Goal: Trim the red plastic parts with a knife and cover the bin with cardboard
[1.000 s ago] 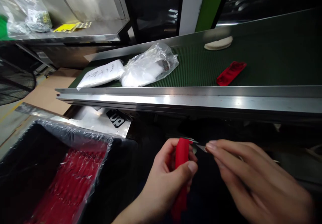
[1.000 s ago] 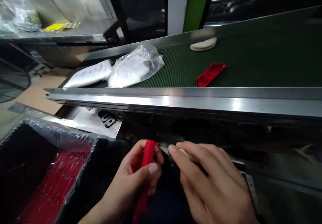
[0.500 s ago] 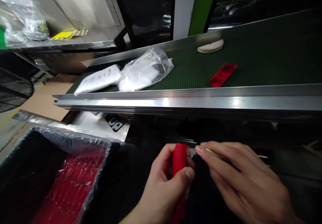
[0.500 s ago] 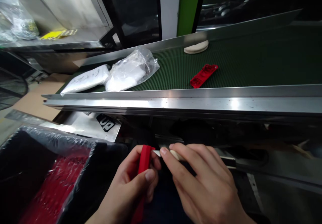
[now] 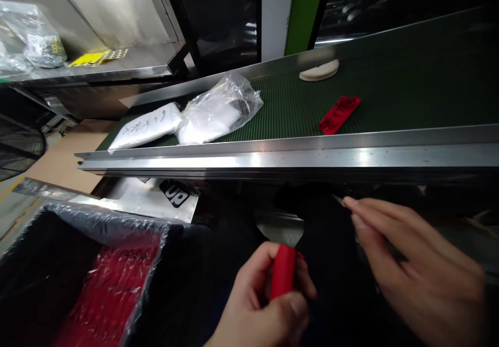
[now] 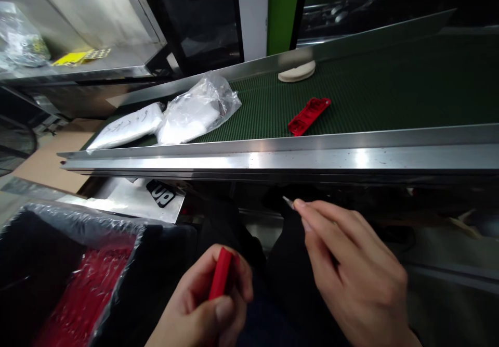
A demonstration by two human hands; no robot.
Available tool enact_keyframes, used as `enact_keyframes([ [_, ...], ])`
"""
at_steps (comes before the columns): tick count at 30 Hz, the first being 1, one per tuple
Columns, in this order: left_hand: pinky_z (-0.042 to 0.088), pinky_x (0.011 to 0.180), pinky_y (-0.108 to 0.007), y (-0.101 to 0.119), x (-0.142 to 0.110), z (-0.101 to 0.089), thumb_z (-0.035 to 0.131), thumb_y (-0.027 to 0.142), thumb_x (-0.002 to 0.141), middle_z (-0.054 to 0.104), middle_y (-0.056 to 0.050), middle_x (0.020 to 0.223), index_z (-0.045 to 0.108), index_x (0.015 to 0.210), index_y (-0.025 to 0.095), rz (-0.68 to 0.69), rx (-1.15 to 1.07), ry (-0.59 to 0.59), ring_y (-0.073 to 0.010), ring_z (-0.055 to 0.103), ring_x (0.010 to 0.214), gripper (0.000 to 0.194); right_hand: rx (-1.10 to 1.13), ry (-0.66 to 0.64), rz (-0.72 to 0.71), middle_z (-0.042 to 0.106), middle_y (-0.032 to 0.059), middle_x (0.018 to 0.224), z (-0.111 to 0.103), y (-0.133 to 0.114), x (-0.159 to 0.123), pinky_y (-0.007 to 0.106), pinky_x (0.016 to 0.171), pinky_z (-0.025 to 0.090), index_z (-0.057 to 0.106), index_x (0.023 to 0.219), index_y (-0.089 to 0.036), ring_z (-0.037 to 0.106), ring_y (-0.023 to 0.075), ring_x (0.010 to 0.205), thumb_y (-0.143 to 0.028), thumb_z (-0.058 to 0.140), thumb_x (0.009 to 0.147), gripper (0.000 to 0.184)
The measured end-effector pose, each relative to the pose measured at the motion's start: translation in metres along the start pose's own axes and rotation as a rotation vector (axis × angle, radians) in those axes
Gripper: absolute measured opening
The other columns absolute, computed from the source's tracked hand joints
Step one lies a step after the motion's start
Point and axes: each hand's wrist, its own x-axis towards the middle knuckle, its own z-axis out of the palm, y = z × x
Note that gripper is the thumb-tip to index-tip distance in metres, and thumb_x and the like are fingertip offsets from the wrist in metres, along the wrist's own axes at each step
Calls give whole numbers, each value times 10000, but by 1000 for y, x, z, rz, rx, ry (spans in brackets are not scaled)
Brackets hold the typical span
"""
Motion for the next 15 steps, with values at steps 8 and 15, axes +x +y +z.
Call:
enact_keyframes([
  [8, 342, 325, -136, -7, 16, -8, 566, 298, 863, 511, 26, 520, 525, 986, 174, 53, -145, -131, -56, 356, 324, 179, 196, -147, -57, 610, 81, 1158, 2, -28, -10, 304, 879, 515, 628, 1189, -156, 580, 174, 1077, 25, 524, 844, 403],
  [15, 369, 339, -118, -9, 13, -3, 557, 290, 869, 552, -3, 635, 538, 994, 171, -5, -230, -150, -43, 404, 358, 174, 186, -157, -85, 624, 74, 1149, 1, -26, -10, 300, 861, 528, 639, 1188, -177, 598, 180, 1064, -2, 521, 847, 401],
])
